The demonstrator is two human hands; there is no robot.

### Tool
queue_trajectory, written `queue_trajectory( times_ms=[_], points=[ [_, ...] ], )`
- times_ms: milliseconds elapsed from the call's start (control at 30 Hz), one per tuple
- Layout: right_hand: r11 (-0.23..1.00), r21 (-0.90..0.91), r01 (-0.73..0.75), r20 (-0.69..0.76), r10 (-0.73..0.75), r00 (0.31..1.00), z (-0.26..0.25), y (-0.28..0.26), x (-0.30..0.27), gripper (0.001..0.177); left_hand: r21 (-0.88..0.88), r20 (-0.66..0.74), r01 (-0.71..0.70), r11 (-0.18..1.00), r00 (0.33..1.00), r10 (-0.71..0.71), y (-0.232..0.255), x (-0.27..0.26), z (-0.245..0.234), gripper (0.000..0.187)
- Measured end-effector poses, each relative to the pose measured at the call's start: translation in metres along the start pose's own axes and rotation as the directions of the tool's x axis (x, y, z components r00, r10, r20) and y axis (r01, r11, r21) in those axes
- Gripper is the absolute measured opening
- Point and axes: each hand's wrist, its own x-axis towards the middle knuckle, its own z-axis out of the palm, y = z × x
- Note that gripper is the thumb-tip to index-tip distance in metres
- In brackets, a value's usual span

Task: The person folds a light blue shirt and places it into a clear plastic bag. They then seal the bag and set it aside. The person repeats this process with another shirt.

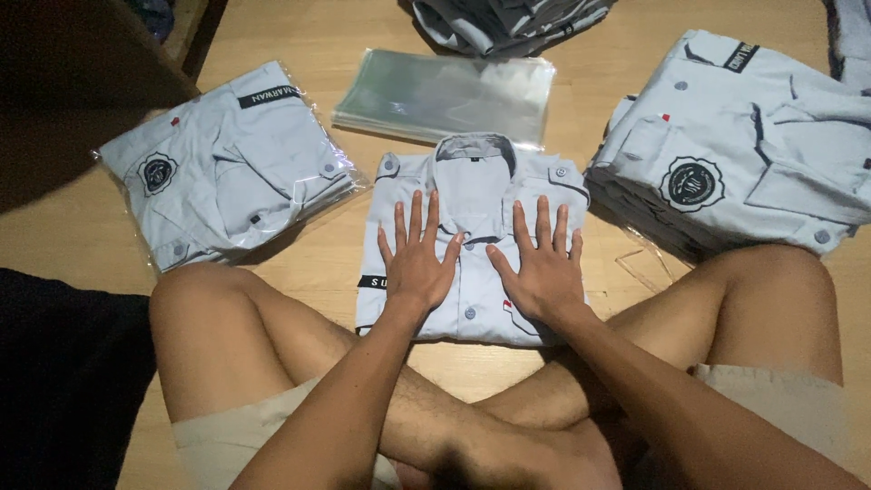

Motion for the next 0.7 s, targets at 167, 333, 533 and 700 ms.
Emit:
queue_trajectory(
  times_ms=[167, 333, 533, 700],
  points=[
    [0.998, 0.053, -0.022, -0.158, 0.031, 0.987, 0.006, 0.010, 0.028, 0.056, -0.013, -0.011, 0.012, 1.000, 1.000, -0.013, 0.001, -0.002, 0.000, 0.071],
    [0.945, 0.243, 0.220, -0.578, -0.041, 0.815, 0.000, 0.031, 0.115, 0.029, -0.019, -0.059, -0.003, 1.000, 0.998, 0.002, 0.000, -0.001, 0.006, 0.072],
    [0.986, 0.061, 0.154, -0.367, -0.121, 0.922, 0.007, 0.066, 0.233, 0.037, -0.045, -0.052, -0.019, 0.999, 0.999, 0.017, -0.003, -0.001, 0.007, 0.071],
    [0.955, -0.038, 0.293, -0.344, -0.288, 0.894, -0.006, 0.062, 0.228, 0.024, -0.029, -0.068, -0.020, 0.999, 0.998, 0.018, 0.000, -0.003, 0.004, 0.072]
  ],
)
